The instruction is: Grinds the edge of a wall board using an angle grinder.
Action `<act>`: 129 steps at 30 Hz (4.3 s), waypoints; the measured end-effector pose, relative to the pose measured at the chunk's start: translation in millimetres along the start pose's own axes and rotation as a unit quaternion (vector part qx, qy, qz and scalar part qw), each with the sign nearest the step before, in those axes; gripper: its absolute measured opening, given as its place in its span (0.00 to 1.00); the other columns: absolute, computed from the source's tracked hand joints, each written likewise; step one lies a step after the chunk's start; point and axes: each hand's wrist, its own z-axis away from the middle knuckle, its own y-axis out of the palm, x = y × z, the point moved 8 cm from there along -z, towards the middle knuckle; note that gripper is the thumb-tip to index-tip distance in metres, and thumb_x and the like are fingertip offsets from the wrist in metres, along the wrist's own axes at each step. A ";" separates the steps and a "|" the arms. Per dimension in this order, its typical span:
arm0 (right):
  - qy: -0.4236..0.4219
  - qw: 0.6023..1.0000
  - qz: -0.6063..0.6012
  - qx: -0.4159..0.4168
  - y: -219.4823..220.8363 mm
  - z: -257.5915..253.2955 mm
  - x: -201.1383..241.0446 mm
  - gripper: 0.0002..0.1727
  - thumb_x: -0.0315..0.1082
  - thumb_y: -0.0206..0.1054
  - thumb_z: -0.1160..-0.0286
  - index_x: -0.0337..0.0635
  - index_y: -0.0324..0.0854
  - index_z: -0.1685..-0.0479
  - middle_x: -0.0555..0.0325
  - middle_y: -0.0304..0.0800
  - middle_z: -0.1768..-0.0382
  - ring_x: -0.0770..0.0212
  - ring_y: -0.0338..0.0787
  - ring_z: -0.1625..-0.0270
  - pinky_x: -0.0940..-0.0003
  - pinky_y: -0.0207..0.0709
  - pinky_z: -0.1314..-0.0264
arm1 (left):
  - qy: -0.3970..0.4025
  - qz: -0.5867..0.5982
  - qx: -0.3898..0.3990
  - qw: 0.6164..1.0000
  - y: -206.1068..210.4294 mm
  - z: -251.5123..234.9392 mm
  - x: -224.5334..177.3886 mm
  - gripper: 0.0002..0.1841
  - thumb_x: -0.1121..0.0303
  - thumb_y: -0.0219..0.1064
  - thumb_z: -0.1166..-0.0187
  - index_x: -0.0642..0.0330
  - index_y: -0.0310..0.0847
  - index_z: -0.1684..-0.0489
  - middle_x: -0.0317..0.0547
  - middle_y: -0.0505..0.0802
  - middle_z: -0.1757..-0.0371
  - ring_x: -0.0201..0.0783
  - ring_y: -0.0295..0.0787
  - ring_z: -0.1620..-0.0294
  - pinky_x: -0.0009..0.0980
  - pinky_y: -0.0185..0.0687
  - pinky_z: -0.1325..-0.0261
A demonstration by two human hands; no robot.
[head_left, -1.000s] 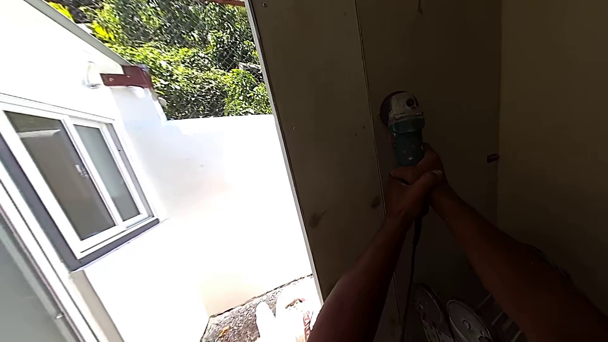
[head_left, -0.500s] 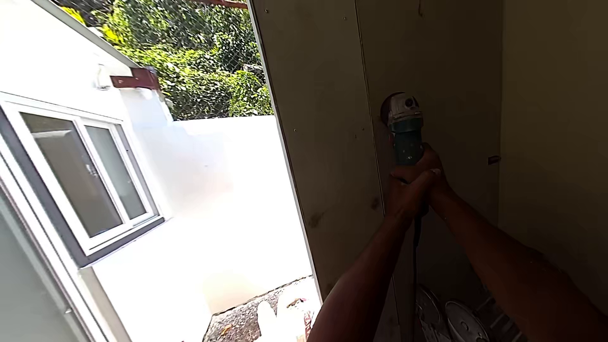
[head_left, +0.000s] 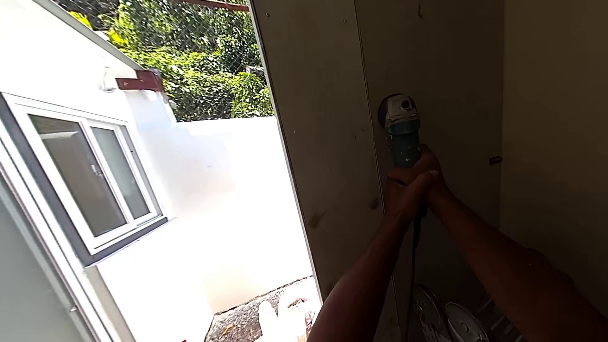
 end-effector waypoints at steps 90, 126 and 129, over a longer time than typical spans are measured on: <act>-0.032 0.998 0.010 0.044 24.6 58.5 -1.1 0.24 0.39 0.86 0.42 0.36 0.86 0.49 0.46 0.91 0.58 0.55 0.88 0.56 0.57 0.82 0.49 | 0.011 0.059 -0.004 0.998 -34.5 33.9 10.5 0.20 0.59 0.76 0.26 0.70 0.80 0.55 0.52 0.89 0.69 0.39 0.87 0.71 0.33 0.85 0.65; -0.061 0.998 0.023 0.007 25.0 44.7 0.5 0.44 0.50 0.87 0.57 0.47 0.73 0.33 0.52 0.89 0.64 0.52 0.89 0.65 0.44 0.82 0.65 | 0.005 0.050 -0.017 0.999 -31.9 38.5 8.4 0.23 0.56 0.75 0.27 0.67 0.80 0.44 0.51 0.90 0.60 0.40 0.90 0.58 0.38 0.87 0.51; -0.026 0.995 0.057 0.072 27.7 51.6 1.3 0.25 0.38 0.86 0.42 0.35 0.86 0.47 0.43 0.91 0.59 0.50 0.88 0.56 0.52 0.81 0.48 | 0.019 0.061 -0.026 0.998 -34.0 34.7 6.9 0.18 0.58 0.76 0.26 0.68 0.84 0.59 0.51 0.90 0.68 0.39 0.89 0.66 0.35 0.86 0.58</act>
